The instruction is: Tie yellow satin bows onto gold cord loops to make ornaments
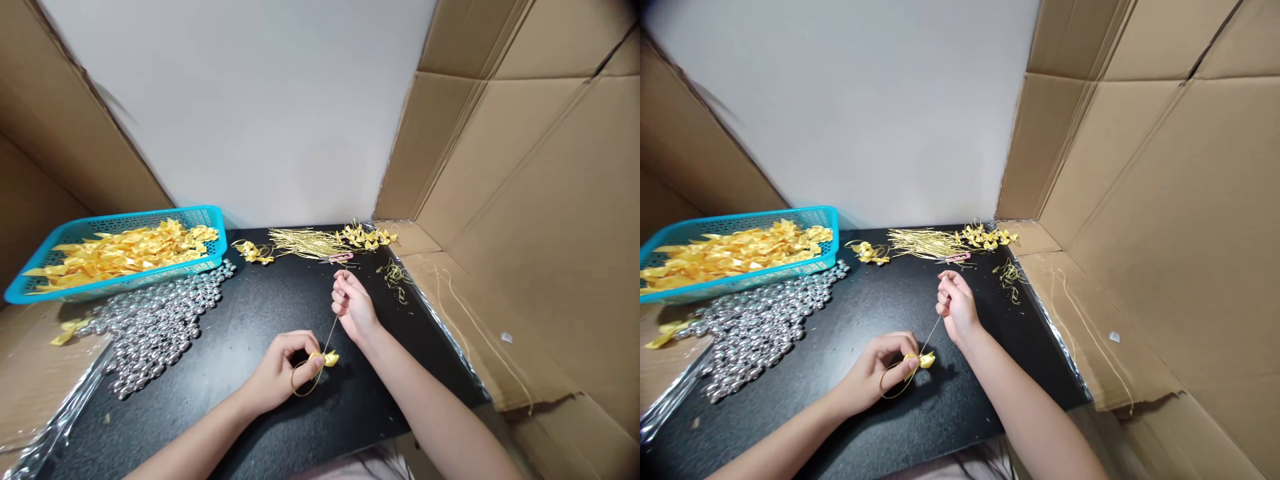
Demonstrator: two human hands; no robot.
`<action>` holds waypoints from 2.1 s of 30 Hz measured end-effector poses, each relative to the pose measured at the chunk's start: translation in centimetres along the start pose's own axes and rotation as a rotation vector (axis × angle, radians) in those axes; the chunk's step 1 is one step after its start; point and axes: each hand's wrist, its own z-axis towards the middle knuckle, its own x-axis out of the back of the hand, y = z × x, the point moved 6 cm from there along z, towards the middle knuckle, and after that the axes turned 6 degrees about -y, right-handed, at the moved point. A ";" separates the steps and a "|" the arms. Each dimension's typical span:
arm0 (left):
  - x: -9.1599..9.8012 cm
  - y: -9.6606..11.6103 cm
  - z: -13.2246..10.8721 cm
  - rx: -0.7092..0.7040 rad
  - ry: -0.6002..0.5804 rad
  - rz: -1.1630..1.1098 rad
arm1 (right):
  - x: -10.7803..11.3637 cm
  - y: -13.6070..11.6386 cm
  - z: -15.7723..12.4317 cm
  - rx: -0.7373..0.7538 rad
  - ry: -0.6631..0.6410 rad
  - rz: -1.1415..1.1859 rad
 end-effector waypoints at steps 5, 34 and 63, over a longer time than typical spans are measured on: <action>-0.1 -0.1 0.0 0.005 -0.004 0.002 | 0.0 -0.1 0.0 0.001 0.002 0.011; 0.0 -0.1 -0.2 0.016 -0.003 -0.041 | 0.0 -1.3 -0.2 0.043 -0.068 0.103; 2.2 4.0 -0.9 -0.130 0.209 0.135 | -5.3 -6.9 -7.9 0.026 -0.523 0.106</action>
